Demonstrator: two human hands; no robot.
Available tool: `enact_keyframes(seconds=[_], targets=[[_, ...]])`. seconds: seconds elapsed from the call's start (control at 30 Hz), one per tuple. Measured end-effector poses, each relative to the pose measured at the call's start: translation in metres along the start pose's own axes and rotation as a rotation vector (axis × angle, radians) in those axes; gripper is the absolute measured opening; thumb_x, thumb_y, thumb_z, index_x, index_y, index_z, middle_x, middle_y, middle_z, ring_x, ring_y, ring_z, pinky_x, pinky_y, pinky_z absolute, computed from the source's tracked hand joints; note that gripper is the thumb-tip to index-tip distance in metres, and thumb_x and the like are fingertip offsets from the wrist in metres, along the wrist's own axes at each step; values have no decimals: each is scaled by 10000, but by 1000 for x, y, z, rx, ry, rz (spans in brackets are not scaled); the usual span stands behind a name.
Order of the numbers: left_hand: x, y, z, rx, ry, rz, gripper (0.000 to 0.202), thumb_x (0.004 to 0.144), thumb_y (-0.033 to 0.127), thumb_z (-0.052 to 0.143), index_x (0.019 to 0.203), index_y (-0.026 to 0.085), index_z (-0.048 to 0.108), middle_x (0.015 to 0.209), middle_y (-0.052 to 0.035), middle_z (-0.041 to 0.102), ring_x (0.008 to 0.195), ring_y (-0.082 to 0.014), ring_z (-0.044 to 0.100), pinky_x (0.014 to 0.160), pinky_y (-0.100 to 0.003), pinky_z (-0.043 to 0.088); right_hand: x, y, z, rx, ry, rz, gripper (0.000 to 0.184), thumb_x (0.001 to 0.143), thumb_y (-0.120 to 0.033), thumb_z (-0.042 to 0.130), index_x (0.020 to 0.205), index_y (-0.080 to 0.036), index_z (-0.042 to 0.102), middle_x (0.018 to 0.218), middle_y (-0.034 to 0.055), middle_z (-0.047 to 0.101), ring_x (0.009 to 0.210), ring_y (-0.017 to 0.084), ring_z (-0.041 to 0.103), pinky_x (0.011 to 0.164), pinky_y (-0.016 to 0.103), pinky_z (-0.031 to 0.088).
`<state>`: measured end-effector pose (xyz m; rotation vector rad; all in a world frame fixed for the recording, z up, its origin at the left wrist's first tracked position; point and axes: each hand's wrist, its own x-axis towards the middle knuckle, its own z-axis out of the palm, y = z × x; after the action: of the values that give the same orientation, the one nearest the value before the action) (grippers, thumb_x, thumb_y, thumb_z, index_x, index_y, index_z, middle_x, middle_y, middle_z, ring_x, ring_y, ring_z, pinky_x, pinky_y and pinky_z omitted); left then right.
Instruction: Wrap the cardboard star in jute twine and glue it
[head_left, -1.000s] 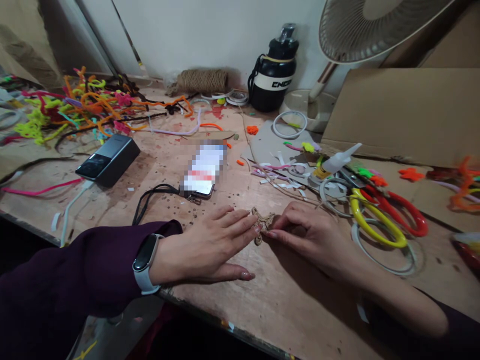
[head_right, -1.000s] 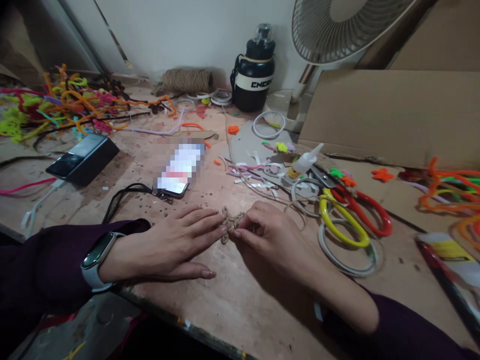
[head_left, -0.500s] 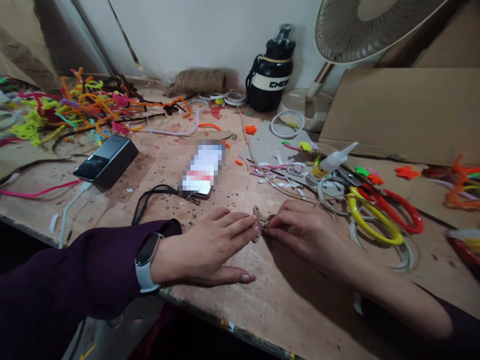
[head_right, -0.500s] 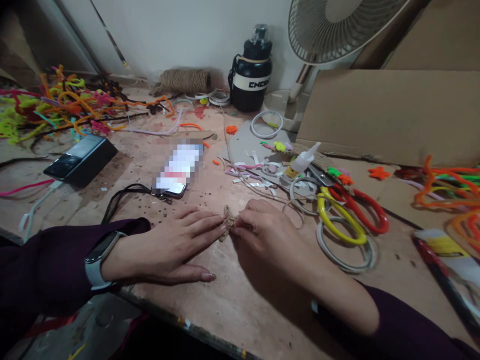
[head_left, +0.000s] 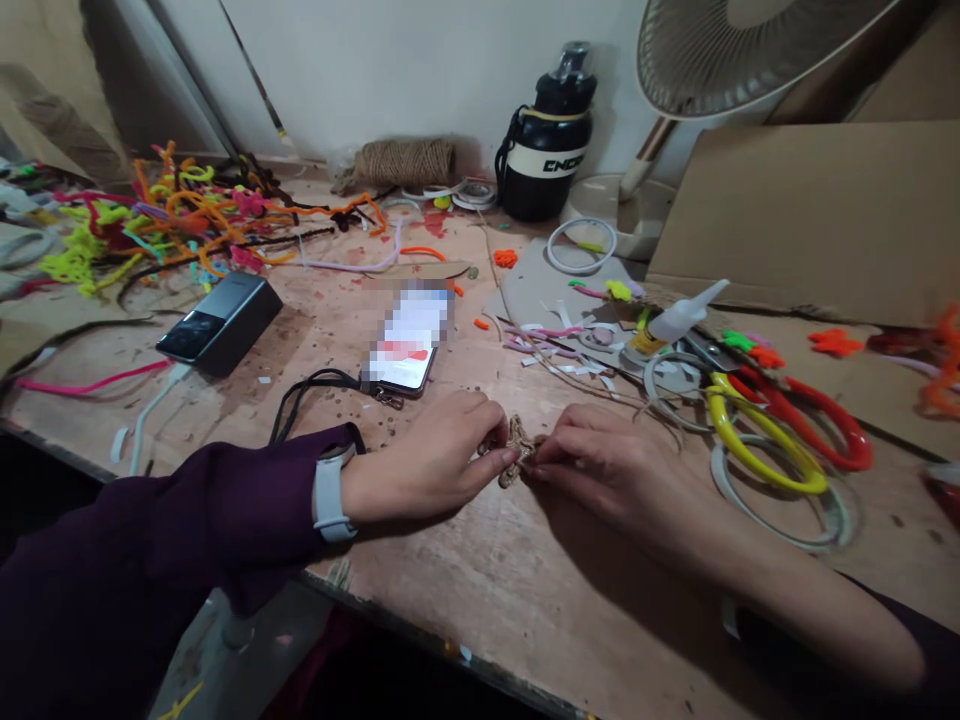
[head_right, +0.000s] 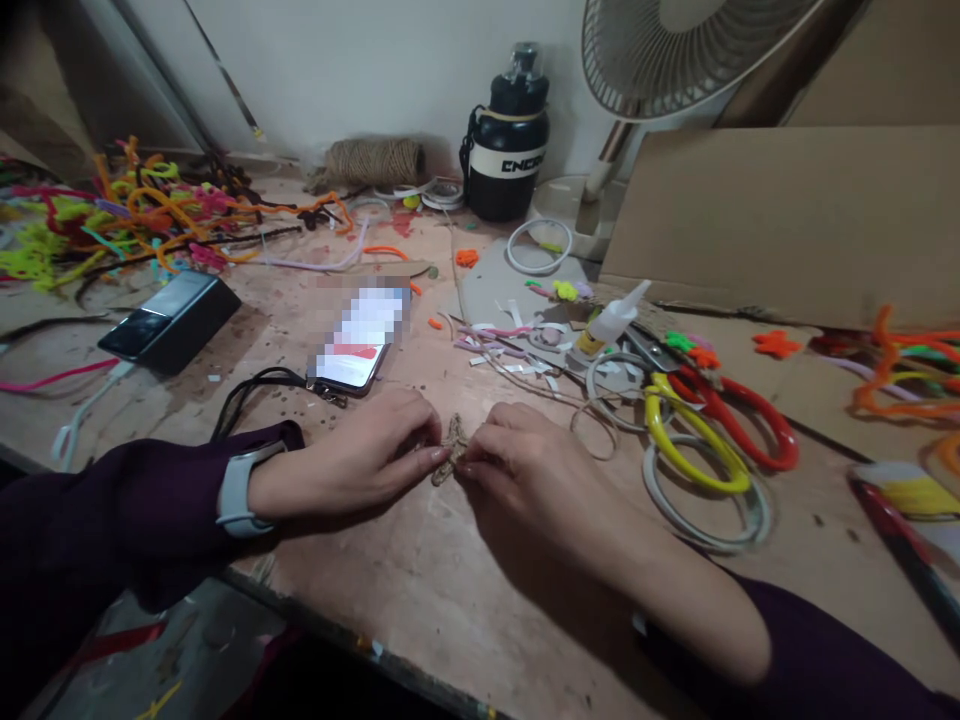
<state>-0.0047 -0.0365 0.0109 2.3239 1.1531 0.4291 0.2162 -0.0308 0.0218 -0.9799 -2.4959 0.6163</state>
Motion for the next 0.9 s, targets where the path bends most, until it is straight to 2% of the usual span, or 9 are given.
enact_keyframes(seconds=[0.1,0.27,0.6,0.9], targets=[[5,-1,0,6,-13,3,97,938,250,594,894,164,592,890,-44,628,862,-197,560,804,-324,418,1,-1,-1,-5,0,-5,114,854,-90,686,787,-182,696,776,27,637,723,131,600,623,220,450],[6,-4,3,29,0,1,151,918,310,623,881,167,591,843,-28,618,802,-188,548,770,-319,398,2,-2,-1,-12,-9,-3,123,840,-85,697,764,-179,681,754,21,622,709,135,594,614,225,445],[6,-2,4,-1,41,-23,109,861,254,640,879,160,589,820,-17,613,760,-170,536,725,-308,375,1,1,3,18,15,10,116,865,-118,681,770,-185,685,766,25,615,727,140,588,626,235,434],[6,-2,4,-2,32,-25,105,866,270,613,875,168,588,818,-21,618,754,-172,532,718,-311,358,6,1,1,42,-17,192,128,829,-153,712,714,-198,679,730,5,633,691,130,587,617,238,427]])
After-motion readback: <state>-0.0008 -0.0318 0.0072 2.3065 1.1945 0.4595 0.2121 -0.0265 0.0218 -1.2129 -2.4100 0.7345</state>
